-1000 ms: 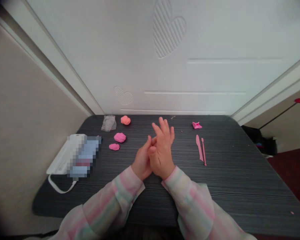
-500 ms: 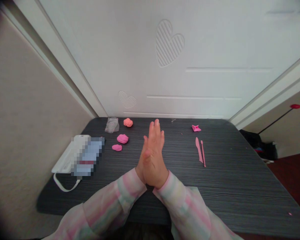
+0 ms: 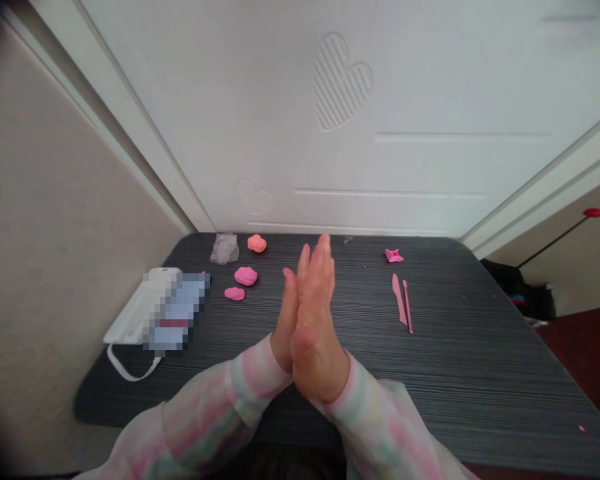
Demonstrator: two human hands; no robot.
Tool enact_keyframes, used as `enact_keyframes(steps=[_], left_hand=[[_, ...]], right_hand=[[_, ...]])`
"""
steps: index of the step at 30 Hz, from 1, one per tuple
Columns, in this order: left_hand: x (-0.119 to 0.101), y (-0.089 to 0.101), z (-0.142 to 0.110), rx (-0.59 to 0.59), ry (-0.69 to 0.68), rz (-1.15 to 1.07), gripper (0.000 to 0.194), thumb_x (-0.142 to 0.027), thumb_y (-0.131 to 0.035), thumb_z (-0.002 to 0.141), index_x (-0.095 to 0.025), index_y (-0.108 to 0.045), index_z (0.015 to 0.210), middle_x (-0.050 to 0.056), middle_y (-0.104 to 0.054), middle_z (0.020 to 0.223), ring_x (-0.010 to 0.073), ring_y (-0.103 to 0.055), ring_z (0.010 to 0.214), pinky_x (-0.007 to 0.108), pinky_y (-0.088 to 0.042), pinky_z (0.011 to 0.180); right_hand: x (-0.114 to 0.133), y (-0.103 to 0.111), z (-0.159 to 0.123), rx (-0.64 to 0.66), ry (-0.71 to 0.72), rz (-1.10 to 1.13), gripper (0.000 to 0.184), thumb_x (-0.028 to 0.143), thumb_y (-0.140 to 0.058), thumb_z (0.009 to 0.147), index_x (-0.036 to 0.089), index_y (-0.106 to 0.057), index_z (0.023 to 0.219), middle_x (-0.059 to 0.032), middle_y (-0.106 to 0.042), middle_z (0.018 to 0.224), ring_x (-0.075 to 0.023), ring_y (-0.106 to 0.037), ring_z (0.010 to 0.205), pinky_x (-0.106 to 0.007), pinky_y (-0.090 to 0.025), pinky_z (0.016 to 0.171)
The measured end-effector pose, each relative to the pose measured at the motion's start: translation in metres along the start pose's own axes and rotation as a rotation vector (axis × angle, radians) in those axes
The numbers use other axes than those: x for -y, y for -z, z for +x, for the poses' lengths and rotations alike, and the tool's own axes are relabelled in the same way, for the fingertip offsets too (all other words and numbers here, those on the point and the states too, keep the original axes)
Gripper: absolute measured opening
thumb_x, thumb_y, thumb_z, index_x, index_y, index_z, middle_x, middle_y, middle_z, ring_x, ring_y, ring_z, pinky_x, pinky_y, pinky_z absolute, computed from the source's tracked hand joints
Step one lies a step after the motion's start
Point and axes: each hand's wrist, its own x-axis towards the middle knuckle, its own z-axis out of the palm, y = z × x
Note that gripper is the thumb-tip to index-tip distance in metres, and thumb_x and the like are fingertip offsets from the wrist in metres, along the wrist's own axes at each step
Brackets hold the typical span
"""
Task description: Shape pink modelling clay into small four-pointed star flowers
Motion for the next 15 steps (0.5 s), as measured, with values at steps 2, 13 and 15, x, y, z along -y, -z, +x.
enact_keyframes(steps=[2, 13, 15], left_hand=[[0.002, -0.002, -0.004, 0.007, 0.021, 0.022, 0.047, -0.048, -0.02, 0.085, -0.03, -0.032, 0.127, -0.005, -0.026, 0.139, 0.0106, -0.013, 0.13, 0.026, -0.011, 0.106], [-0.005, 0.003, -0.025, -0.068, -0.077, 0.07, 0.052, -0.057, -0.027, 0.079, -0.031, -0.04, 0.123, -0.003, -0.033, 0.135, 0.0155, -0.017, 0.129, 0.026, -0.018, 0.104], [-0.005, 0.001, -0.034, -0.056, -0.111, 0.115, 0.055, -0.06, -0.027, 0.077, -0.032, -0.038, 0.124, -0.005, -0.031, 0.136, 0.0153, -0.014, 0.13, 0.024, -0.014, 0.105]], right_hand=[[-0.003, -0.001, 0.004, -0.124, -0.025, 0.033, 0.054, 0.039, -0.01, 0.088, 0.029, 0.021, 0.131, -0.0013, -0.002, 0.143, -0.0213, 0.002, 0.13, -0.053, -0.023, 0.1], [0.025, -0.003, -0.009, -0.222, -0.082, 0.106, 0.061, 0.032, -0.029, 0.087, 0.038, 0.013, 0.131, 0.0035, 0.005, 0.143, -0.0203, -0.002, 0.129, -0.048, -0.034, 0.097], [0.027, 0.005, -0.004, -0.208, -0.097, 0.069, 0.054, 0.03, -0.027, 0.088, 0.034, 0.002, 0.133, 0.0021, -0.008, 0.143, -0.0159, -0.008, 0.129, -0.041, -0.037, 0.097]])
